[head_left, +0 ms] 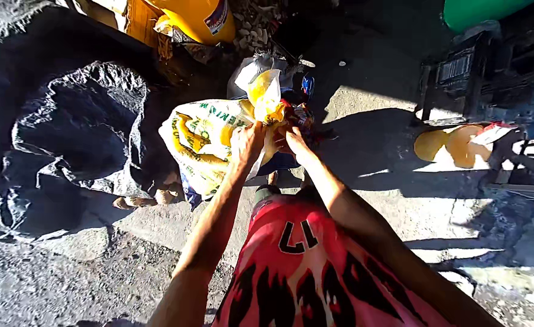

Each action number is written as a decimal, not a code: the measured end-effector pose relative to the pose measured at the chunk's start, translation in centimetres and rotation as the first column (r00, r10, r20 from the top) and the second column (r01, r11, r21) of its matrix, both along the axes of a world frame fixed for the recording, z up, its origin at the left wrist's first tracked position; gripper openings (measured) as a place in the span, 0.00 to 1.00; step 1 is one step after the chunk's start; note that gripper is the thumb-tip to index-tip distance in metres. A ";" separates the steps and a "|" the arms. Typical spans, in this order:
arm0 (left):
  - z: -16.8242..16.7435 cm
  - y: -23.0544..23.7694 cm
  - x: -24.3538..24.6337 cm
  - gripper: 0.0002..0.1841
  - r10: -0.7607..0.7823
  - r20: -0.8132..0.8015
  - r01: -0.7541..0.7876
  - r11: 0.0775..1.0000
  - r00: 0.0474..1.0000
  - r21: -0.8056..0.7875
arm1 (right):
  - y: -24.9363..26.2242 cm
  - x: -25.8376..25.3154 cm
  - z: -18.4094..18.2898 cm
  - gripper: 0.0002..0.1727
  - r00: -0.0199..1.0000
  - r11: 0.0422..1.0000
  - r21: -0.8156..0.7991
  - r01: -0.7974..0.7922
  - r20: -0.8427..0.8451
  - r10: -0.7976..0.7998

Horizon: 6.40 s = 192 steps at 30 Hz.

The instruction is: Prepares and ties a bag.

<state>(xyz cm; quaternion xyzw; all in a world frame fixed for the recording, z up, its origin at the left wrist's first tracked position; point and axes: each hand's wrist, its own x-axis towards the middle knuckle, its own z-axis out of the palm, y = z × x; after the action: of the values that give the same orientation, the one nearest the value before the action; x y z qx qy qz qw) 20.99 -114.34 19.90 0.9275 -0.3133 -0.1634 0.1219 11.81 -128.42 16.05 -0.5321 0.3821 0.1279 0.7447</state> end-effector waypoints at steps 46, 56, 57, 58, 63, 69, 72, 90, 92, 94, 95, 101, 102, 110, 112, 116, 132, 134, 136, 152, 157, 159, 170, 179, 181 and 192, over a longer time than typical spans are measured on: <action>-3.7 -2.9 2.3 0.13 0.121 -0.068 -0.123 0.992 0.990 -0.025 | -5.2 5.1 -6.0 0.14 0.698 0.522 -0.823 -0.224 0.239 0.675; -3.3 -1.7 2.5 0.12 0.204 -0.265 -0.255 0.951 0.942 -0.174 | -6.9 6.1 -6.7 0.12 0.594 0.598 -0.745 -0.296 0.347 0.726; -2.9 -1.6 2.2 0.12 0.212 -0.280 -0.270 0.944 0.936 -0.188 | -6.7 6.3 -6.8 0.11 0.589 0.597 -0.744 -0.301 0.347 0.730; -2.5 -1.5 2.0 0.13 0.220 -0.292 -0.286 0.935 0.931 -0.209 | -6.5 6.5 -6.6 0.11 0.597 0.606 -0.734 -0.306 0.347 0.723; -1.1 -0.2 1.0 0.17 0.353 -0.347 -0.460 0.835 0.869 -0.301 | -6.5 7.2 -6.5 0.10 0.564 0.568 -0.724 -0.392 0.298 0.770; 0.6 -1.1 -2.3 0.13 0.282 -0.567 -0.617 0.539 0.774 -0.574 | -7.6 7.6 -6.8 0.12 0.511 0.574 -0.692 -0.437 0.334 0.792; 1.6 -2.2 -4.9 0.12 0.202 -0.689 -0.691 0.448 0.696 -0.567 | -8.7 7.7 -6.3 0.12 0.507 0.624 -0.585 -0.518 0.377 0.775; 0.4 -4.1 -0.7 0.16 0.289 -0.266 -0.291 0.956 0.920 0.032 | -9.0 7.6 -7.3 0.17 0.612 0.686 -0.527 -0.501 0.344 0.712; 0.0 -3.6 -0.7 0.16 0.380 -0.386 -0.454 0.883 0.841 -0.120 | -8.9 7.7 -7.6 0.18 0.589 0.677 -0.528 -0.512 0.359 0.724; -0.7 -2.9 -0.7 0.13 0.413 -0.483 -0.571 0.784 0.772 -0.244 | -9.0 7.6 -7.2 0.16 0.569 0.677 -0.530 -0.510 0.383 0.728; -0.7 -2.7 -0.7 0.13 0.425 -0.526 -0.610 0.754 0.737 -0.245 | -9.1 7.4 -7.0 0.14 0.559 0.676 -0.527 -0.516 0.390 0.731; 1.6 -3.8 0.1 0.18 0.625 -0.174 -0.648 0.742 0.761 -0.170 | -9.3 7.9 -7.3 0.15 0.521 0.652 -0.506 -0.564 0.395 0.757; 1.9 -4.4 0.1 0.16 0.608 -0.130 -0.620 0.778 0.783 -0.101 | -9.4 7.9 -7.4 0.15 0.509 0.640 -0.519 -0.566 0.391 0.767; -1.7 -5.4 -0.1 0.20 0.602 -0.460 -0.641 0.763 0.653 0.089 | -9.2 7.3 -7.7 0.11 0.533 0.682 -0.549 -0.484 0.432 0.727; -2.0 -5.3 -0.1 0.21 0.610 -0.503 -0.682 0.729 0.612 0.054 | -9.2 7.3 -7.7 0.12 0.538 0.676 -0.540 -0.503 0.417 0.733; -1.4 -6.1 0.3 0.16 0.615 -0.424 -0.623 0.770 0.665 0.140 | -9.2 7.4 -7.4 0.13 0.551 0.658 -0.536 -0.530 0.371 0.747; -1.3 -5.0 -4.2 0.06 0.507 -0.667 -0.811 0.519 0.546 -0.270 | -8.5 7.8 -5.9 0.16 0.560 0.546 -0.623 -0.560 0.202 0.804; -1.5 -4.8 -4.8 0.08 0.487 -0.735 -0.856 0.452 0.471 -0.249 | -8.0 7.6 -5.8 0.15 0.573 0.520 -0.667 -0.534 0.167 0.802; -1.5 -4.5 -5.1 0.09 0.482 -0.759 -0.875 0.423 0.437 -0.235 | -7.9 7.4 -6.0 0.15 0.579 0.526 -0.688 -0.500 0.187 0.794; 0.2 -2.2 -3.4 0.12 0.424 -0.659 -0.654 0.744 0.622 -0.138 | -6.5 12.2 -4.3 0.23 0.665 0.596 -0.542 -0.593 0.088 0.742; 2.1 0.3 -7.1 0.09 0.359 -0.745 -0.729 0.640 0.562 -0.242 | -6.3 12.1 -6.7 0.22 0.735 0.673 -0.429 -0.603 0.029 0.677; 2.5 1.5 -8.3 0.08 0.331 -0.793 -0.795 0.533 0.511 -0.289 | -5.9 12.6 -6.4 0.22 0.729 0.664 -0.450 -0.597 0.042 0.683; 4.0 2.0 -3.3 0.23 0.774 -0.482 -0.824 0.088 0.410 -0.560 | -7.1 11.4 -5.9 0.22 0.777 0.706 -0.455 -0.544 0.045 0.628; 0.4 -6.5 -0.1 0.17 0.398 -0.290 -0.374 0.917 0.870 0.135 | -6.9 11.3 -6.4 0.23 0.752 0.678 -0.499 -0.540 0.077 0.655; -0.5 -6.3 0.2 0.13 0.379 -0.233 -0.353 0.924 0.896 0.147 | -7.1 11.5 -6.9 0.23 0.751 0.682 -0.514 -0.521 0.105 0.652; -0.1 -4.1 0.4 0.11 0.529 -0.381 -0.554 0.831 0.758 0.051 | -7.0 10.9 -8.5 0.24 0.755 0.726 -0.495 -0.478 0.192 0.628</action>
<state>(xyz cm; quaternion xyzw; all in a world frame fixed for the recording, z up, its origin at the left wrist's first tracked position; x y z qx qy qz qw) 21.36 -118.47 19.84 0.9242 -0.0074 -0.2870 0.2520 22.70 -135.47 7.50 -0.7822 0.0836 0.1673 0.5943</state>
